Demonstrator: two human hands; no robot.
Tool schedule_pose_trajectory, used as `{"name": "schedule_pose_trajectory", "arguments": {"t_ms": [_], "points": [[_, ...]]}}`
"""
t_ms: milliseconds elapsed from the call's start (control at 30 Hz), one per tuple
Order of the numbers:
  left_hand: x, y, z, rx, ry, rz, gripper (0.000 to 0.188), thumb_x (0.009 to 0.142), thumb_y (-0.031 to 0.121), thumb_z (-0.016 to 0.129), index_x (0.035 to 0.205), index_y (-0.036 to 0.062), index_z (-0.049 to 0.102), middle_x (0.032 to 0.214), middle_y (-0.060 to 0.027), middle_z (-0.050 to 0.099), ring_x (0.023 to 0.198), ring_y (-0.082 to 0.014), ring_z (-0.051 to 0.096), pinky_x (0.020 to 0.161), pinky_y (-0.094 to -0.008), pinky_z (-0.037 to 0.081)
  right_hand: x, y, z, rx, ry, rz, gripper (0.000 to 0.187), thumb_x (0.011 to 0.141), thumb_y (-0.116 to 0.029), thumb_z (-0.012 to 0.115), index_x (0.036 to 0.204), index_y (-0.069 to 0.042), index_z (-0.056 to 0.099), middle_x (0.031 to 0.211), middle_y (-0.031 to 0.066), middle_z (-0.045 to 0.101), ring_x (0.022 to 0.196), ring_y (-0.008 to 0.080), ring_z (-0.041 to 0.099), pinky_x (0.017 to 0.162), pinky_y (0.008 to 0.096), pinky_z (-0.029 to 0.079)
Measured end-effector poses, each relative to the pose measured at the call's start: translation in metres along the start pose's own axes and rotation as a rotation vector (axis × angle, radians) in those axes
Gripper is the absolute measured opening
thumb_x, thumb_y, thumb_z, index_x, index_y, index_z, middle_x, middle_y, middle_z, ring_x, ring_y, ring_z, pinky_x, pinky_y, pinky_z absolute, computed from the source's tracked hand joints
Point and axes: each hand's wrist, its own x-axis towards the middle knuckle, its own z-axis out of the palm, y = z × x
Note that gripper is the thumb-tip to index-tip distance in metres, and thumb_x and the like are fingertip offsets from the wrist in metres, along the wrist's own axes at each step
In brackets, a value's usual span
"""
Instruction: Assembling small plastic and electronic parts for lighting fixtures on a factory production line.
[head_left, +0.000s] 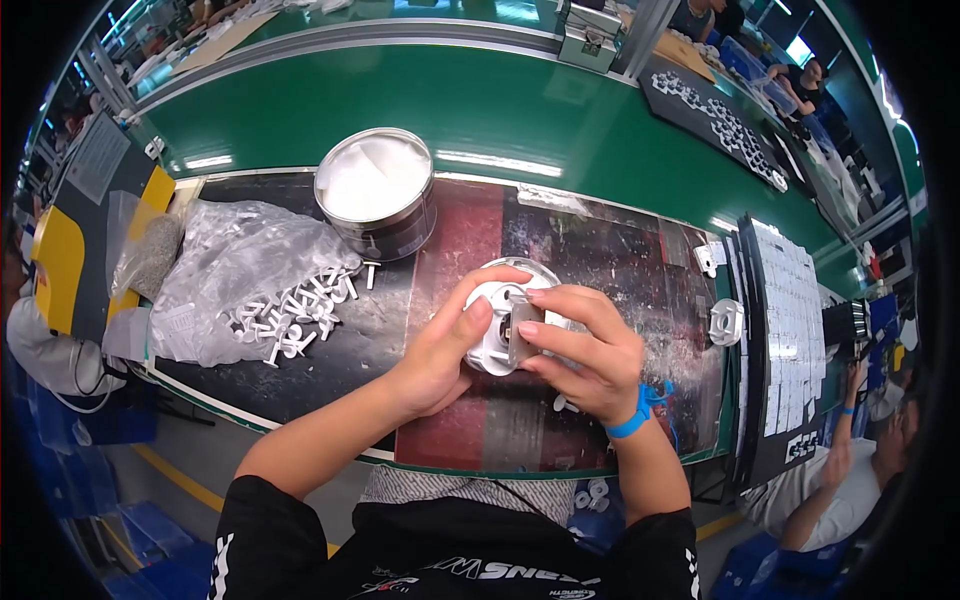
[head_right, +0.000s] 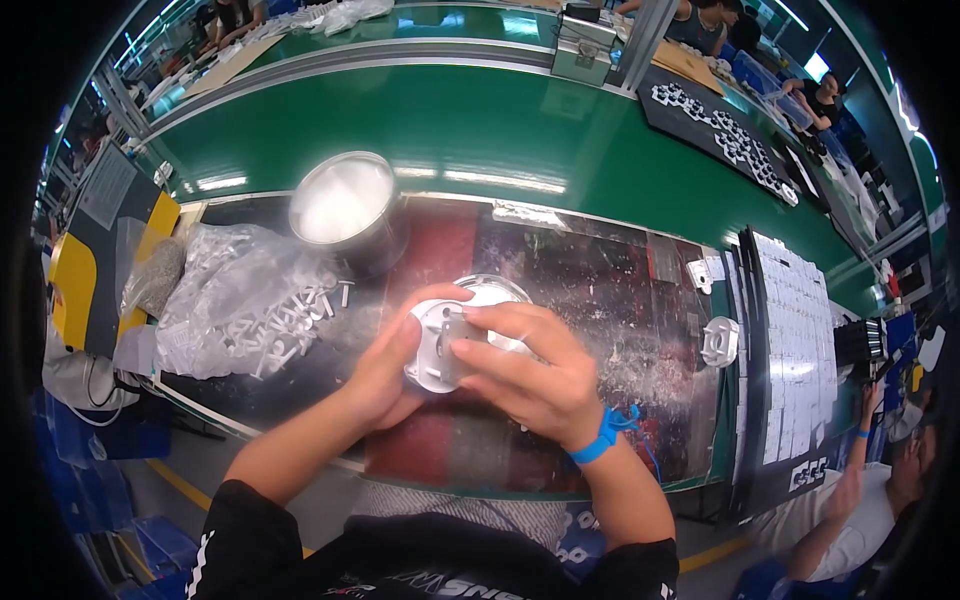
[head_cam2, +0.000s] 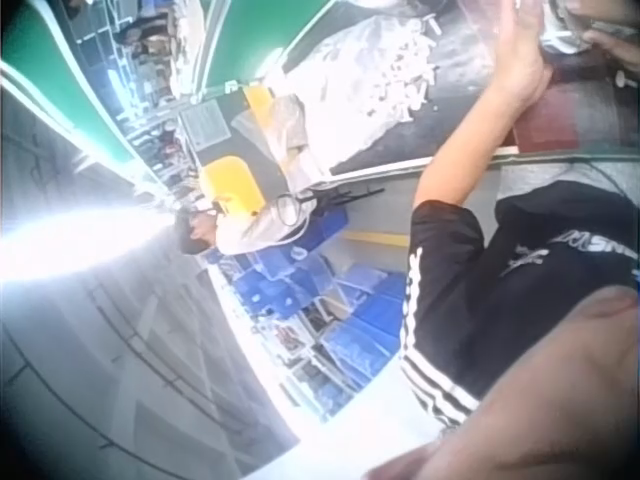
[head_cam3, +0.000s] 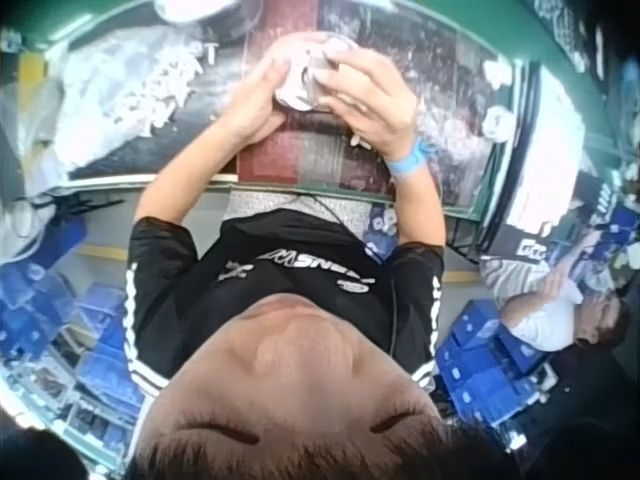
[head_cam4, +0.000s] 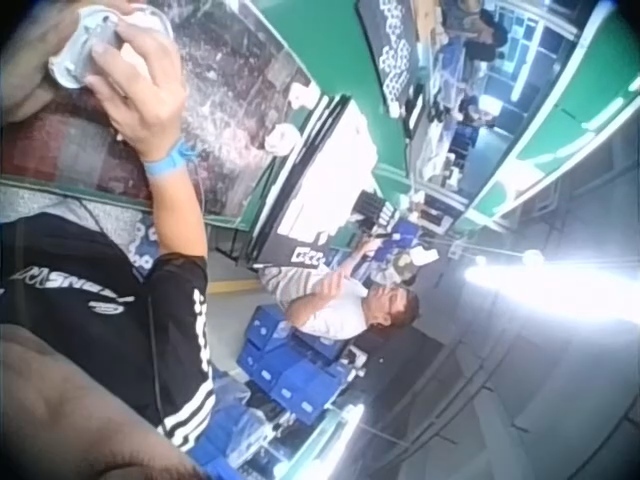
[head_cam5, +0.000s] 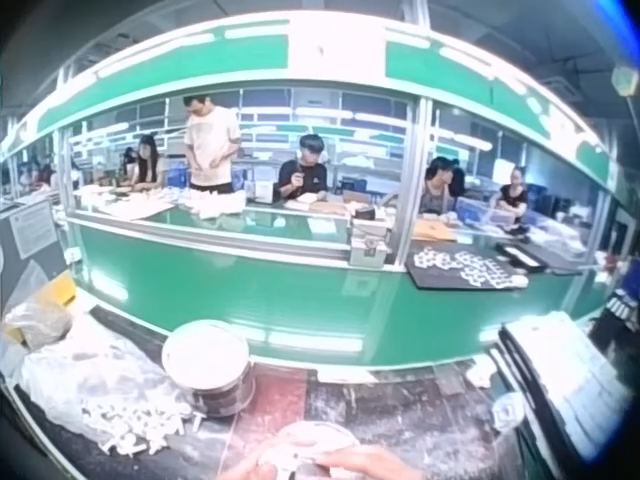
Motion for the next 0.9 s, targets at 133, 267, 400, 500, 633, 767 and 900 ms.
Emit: {"name": "schedule_pose_trajectory", "arguments": {"t_ms": [133,267,400,500,633,767,900], "points": [[-0.002,-0.002,0.004,-0.049,0.024,0.008,0.052,0.104,0.042,0.043,0.145,0.0111,0.035,0.134,-0.0111,0.048,0.124,-0.0203,0.05,0.103,-0.0364,0.044,-0.004,-0.005,0.008,0.083,0.046,0.104,0.038,0.07,-0.009,0.082,0.107,-0.01,0.074,0.116,0.0141,0.065,0.103,0.0304,0.065,0.088,0.0389,0.053],[-0.004,-0.004,0.003,-0.045,0.01,-0.006,0.052,0.105,0.041,0.042,0.147,0.0113,0.033,0.136,-0.0116,0.047,0.125,-0.0209,0.049,0.104,-0.0369,0.043,-0.006,-0.006,0.009,0.081,0.035,0.113,0.039,0.069,-0.008,0.083,0.106,-0.011,0.075,0.116,0.0134,0.064,0.102,0.0294,0.064,0.087,0.0376,0.054],[-0.004,-0.004,0.01,-0.035,0.073,0.034,0.056,0.104,0.042,0.043,0.147,0.009,0.031,0.138,-0.0137,0.047,0.127,-0.0238,0.048,0.107,-0.0387,0.041,-0.005,-0.007,0.008,0.034,0.02,0.088,0.039,0.068,-0.009,0.083,0.106,-0.012,0.075,0.115,0.0108,0.064,0.101,0.0276,0.063,0.084,0.0363,0.054],[-0.004,-0.006,0.008,0.002,0.079,0.065,0.056,0.104,0.043,0.041,0.147,0.0081,0.031,0.138,-0.0141,0.047,0.127,-0.0241,0.049,0.107,-0.0387,0.041,-0.004,-0.005,0.011,-0.061,0.016,0.007,0.033,0.072,-0.013,0.083,0.104,-0.015,0.075,0.115,0.0092,0.064,0.099,0.0263,0.06,0.072,0.0315,0.055],[-0.003,-0.009,0.001,0.054,0.058,0.093,0.053,0.106,0.043,0.036,0.146,0.0086,0.032,0.136,-0.0133,0.048,0.125,-0.022,0.05,0.104,-0.0371,0.042,-0.004,-0.007,0.015,-0.131,0.049,-0.003,0.034,0.07,-0.015,0.084,0.103,-0.015,0.075,0.115,0.0076,0.064,0.1,0.0278,0.059,0.076,0.0342,0.054],[-0.002,-0.007,0.006,0.027,0.098,0.057,0.052,0.107,0.041,0.034,0.147,0.0087,0.031,0.137,-0.0135,0.047,0.126,-0.0224,0.05,0.105,-0.0373,0.042,-0.003,-0.007,0.01,-0.24,0.024,-0.019,0.037,0.067,-0.017,0.083,0.103,-0.015,0.075,0.114,0.0069,0.064,0.099,0.0296,0.059,0.085,0.0392,0.051],[-0.004,-0.003,0.005,0.054,0.026,0.016,0.055,0.106,0.042,0.036,0.149,0.009,0.027,0.138,-0.0135,0.046,0.127,-0.0221,0.048,0.106,-0.037,0.04,0.001,-0.009,-0.002,-0.275,-0.025,-0.066,0.036,0.068,-0.018,0.083,0.103,-0.015,0.075,0.113,0.0069,0.065,0.098,0.0295,0.06,0.085,0.0397,0.051]]}}
